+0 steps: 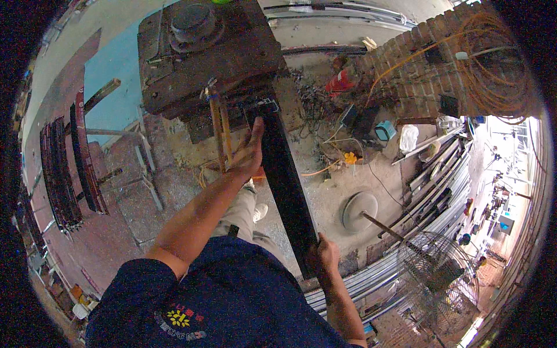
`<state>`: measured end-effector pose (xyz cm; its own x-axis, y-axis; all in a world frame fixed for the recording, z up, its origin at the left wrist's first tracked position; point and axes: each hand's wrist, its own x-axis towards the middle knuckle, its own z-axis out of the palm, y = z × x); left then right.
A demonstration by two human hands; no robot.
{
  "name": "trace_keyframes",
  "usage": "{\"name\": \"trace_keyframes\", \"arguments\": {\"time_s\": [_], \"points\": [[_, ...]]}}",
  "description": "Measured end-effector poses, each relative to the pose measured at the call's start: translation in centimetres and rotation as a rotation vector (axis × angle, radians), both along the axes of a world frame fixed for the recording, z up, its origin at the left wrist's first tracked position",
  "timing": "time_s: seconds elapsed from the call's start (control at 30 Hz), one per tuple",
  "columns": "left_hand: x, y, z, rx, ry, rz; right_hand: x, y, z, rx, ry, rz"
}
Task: The person repeatedly files the edges of long black metal bars using a hand file. They pick up each bar, file one edge, then place it on a nearby rack. The process is repeated for multiple bars in a workshop setting.
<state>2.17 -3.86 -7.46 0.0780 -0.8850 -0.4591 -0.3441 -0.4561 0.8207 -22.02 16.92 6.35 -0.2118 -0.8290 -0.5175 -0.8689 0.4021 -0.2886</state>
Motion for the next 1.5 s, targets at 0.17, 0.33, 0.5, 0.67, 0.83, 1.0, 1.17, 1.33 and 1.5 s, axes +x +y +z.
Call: {"name": "trace_keyframes", "arguments": {"time_s": [0.17,0.33,0.5,0.67,0.83,1.0,1.17,1.33,1.5], "points": [[-0.7,-0.6,4.0,0.14,-0.022,0.102,-0.2,0.1,-0.4,-0.002,-0.006,-0.014],[-0.3,-0.7,3.1,0.172,0.003,0.084,-1.0,0.9,-1.5,-0.014,-0.023,-0.041],[-0.5,-0.8,-0.6,0.055,0.048,0.089,-0.7,0.6,-1.6,0.021,-0.038,-0.029],[-0.7,-0.4,-3.2,-0.154,-0.022,0.077,-0.6,1.3,-4.7,-0.072,-0.117,-0.022],[-0.9,0.1,7.0,-0.025,0.056,0.123,0.5,0.2,-15.0,-0.156,-0.164,-0.112],[-0.6,1.3,4.1,0.004,0.045,0.096,-0.3,-0.1,-21.6,-0.131,-0.39,-0.136],[-5.1,7.0,-2.5,-0.065,0.055,-0.058,-7.5,7.8,-23.0,-0.256,-0.704,-0.33],[-3.4,18.7,10.0,0.08,-0.144,-0.593,-13.7,16.2,-16.5,-0.414,-0.133,-0.129],[0.8,28.4,19.2,-0.863,0.159,-0.806,-12.7,17.4,-6.2,-0.392,-0.114,-0.038]]}}
